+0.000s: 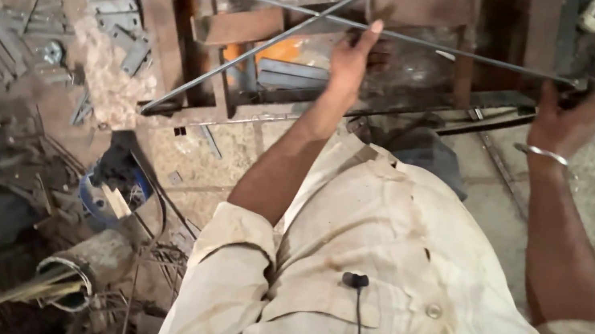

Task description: Welding metal bars together to form a frame structure.

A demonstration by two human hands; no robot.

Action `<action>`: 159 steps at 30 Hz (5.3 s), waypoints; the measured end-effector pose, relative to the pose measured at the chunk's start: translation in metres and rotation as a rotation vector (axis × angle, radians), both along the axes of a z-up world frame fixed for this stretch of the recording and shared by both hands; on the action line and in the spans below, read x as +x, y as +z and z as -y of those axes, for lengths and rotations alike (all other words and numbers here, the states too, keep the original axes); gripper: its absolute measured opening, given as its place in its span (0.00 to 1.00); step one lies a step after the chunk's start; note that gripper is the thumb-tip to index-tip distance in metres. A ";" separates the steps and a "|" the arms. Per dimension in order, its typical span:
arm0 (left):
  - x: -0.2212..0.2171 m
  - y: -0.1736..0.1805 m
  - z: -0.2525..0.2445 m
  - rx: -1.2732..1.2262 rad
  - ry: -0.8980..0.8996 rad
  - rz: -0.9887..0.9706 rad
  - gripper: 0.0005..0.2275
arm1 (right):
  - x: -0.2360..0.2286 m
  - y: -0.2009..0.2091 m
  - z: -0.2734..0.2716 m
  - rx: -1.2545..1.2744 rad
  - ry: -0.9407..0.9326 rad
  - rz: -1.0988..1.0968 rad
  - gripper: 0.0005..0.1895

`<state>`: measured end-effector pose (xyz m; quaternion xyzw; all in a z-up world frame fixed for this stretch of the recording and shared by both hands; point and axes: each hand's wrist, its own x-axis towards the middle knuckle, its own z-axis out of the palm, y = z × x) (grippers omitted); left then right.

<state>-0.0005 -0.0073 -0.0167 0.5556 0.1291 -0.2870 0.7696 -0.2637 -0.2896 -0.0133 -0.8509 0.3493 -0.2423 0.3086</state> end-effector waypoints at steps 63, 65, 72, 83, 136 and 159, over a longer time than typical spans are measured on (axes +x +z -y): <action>-0.001 -0.005 0.013 -0.130 -0.070 -0.064 0.22 | 0.015 0.107 0.036 -0.450 0.519 -0.566 0.13; -0.002 -0.003 0.012 -0.126 -0.066 -0.066 0.22 | 0.014 0.108 0.035 -0.445 0.516 -0.568 0.12; -0.001 -0.021 0.005 -0.005 -0.083 0.075 0.27 | 0.013 0.090 0.042 -0.571 0.422 -0.768 0.17; 0.016 -0.036 0.002 0.111 -0.036 0.321 0.26 | 0.022 0.068 0.057 -0.387 0.324 -0.920 0.19; 0.009 -0.021 0.014 -0.005 0.228 -0.105 0.14 | 0.023 0.075 0.071 -0.304 0.584 -0.523 0.16; -0.001 -0.008 0.017 -0.020 0.207 -0.126 0.19 | 0.023 0.099 0.063 -0.291 0.622 -0.555 0.16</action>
